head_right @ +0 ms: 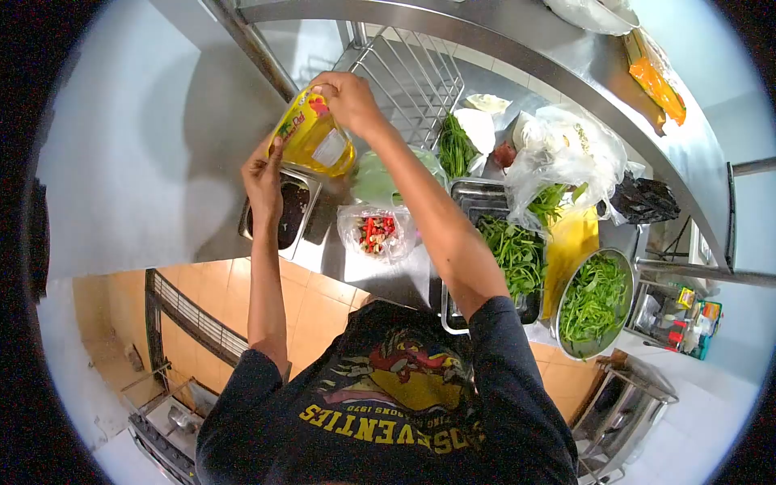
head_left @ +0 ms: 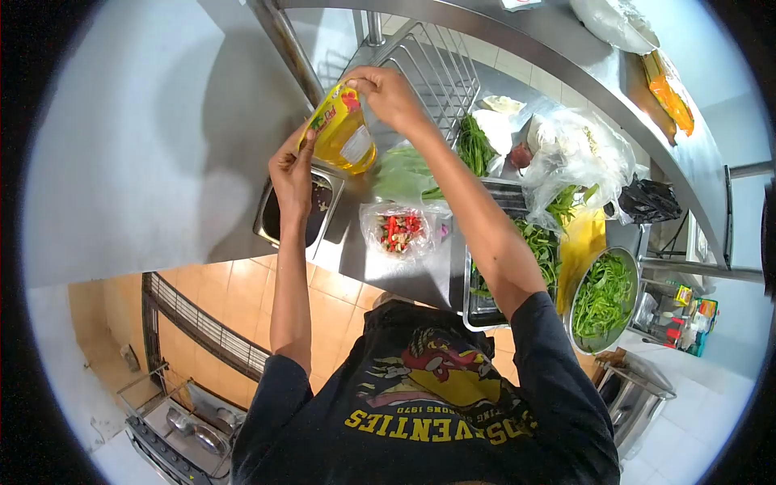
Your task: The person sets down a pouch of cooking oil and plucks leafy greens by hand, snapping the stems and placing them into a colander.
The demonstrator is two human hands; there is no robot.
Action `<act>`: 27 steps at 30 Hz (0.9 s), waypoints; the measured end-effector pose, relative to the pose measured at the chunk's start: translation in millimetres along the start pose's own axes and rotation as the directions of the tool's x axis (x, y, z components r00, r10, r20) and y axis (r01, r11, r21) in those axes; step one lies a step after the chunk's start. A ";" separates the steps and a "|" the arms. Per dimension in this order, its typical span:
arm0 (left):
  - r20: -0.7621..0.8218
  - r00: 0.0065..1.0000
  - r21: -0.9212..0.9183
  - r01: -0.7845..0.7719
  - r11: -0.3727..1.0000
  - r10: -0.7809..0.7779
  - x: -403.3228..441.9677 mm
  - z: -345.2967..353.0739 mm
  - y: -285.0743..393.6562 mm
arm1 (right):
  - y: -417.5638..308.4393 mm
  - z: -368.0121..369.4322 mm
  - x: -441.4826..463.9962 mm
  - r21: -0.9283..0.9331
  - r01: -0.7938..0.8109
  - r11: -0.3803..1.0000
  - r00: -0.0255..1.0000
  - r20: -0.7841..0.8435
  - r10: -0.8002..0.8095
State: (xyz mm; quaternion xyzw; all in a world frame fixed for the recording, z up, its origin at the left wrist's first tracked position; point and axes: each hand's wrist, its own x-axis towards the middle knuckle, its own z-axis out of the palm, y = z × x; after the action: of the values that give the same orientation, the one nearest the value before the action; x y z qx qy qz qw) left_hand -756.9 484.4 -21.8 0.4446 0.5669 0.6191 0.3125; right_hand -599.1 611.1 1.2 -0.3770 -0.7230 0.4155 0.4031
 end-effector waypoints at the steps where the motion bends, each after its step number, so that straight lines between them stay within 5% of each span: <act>1: -0.004 1.000 0.013 -0.012 1.000 0.012 -2.1 2.1 -5.4 | 5.9 2.3 -0.9 0.009 0.000 1.000 1.000 0.000 0.000; 13: -0.058 0.997 0.041 -0.044 0.998 0.046 -9.4 8.1 -9.9 | 13.5 9.1 -11.5 -0.055 -0.103 0.993 0.995 -0.008 0.102; 16: -0.051 0.997 0.027 -0.048 0.998 0.049 -9.7 9.6 -1.6 | 4.5 -7.3 -42.1 0.008 0.003 1.000 0.991 -0.137 -0.002; 19: -0.041 0.992 0.054 -0.119 0.991 0.121 -9.5 9.5 3.0 | -37.3 -50.7 -87.6 -0.046 -0.186 0.982 0.981 0.042 0.188; 22: -0.020 0.986 0.035 -0.167 0.985 0.168 -9.1 8.8 8.9 | -49.9 -84.6 -141.7 0.009 -0.121 0.993 0.992 -0.032 0.121; 27: -0.007 0.986 0.048 -0.166 0.985 0.166 -10.0 2.4 4.9 | -49.3 -140.7 -226.2 0.028 -0.232 0.972 0.943 -0.239 0.232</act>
State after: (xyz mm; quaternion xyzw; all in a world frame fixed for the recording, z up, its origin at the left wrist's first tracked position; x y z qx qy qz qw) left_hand -750.0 475.7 -19.0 0.4941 0.5439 0.6320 0.2462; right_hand -394.9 435.6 31.2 -0.5074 -0.6193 0.4110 0.4361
